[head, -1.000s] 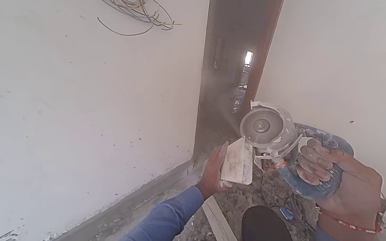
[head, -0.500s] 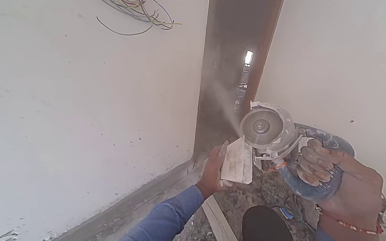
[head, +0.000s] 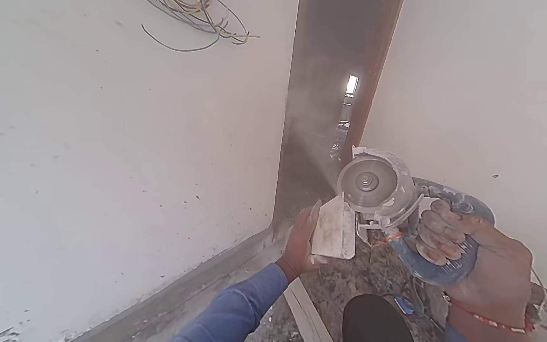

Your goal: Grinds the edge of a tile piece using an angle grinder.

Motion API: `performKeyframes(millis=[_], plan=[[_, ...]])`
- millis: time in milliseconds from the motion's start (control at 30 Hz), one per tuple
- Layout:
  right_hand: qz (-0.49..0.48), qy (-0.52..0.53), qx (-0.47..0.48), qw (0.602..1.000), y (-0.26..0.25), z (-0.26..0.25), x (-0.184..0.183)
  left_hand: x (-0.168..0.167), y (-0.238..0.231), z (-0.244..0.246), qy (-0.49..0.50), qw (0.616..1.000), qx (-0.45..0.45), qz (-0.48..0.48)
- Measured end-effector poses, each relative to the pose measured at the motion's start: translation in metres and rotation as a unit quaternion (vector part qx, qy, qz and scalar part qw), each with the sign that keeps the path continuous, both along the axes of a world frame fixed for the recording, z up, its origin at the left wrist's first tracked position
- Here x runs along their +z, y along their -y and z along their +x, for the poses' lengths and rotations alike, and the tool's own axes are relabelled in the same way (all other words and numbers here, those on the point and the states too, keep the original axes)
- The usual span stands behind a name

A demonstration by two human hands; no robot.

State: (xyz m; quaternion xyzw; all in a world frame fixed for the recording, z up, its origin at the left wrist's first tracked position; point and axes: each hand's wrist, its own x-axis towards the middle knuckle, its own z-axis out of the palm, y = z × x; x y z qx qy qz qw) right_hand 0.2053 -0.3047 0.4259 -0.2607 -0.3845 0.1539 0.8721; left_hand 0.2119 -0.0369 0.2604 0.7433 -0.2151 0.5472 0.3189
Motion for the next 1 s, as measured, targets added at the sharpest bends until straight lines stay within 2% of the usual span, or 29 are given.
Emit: performKeyframes(millis=[300, 1000], plan=[[0.004, -0.007, 0.007, 1.0, 0.0006, 0.0004, -0.001, 0.0011, 0.0011, 0.0013, 0.016, 1.0, 0.0, -0.005], [-0.013, 0.003, -0.015, 1.0, 0.002, -0.0011, -0.0042, 0.0012, -0.0005, 0.0059, -0.014, 1.0, 0.004, -0.012]])
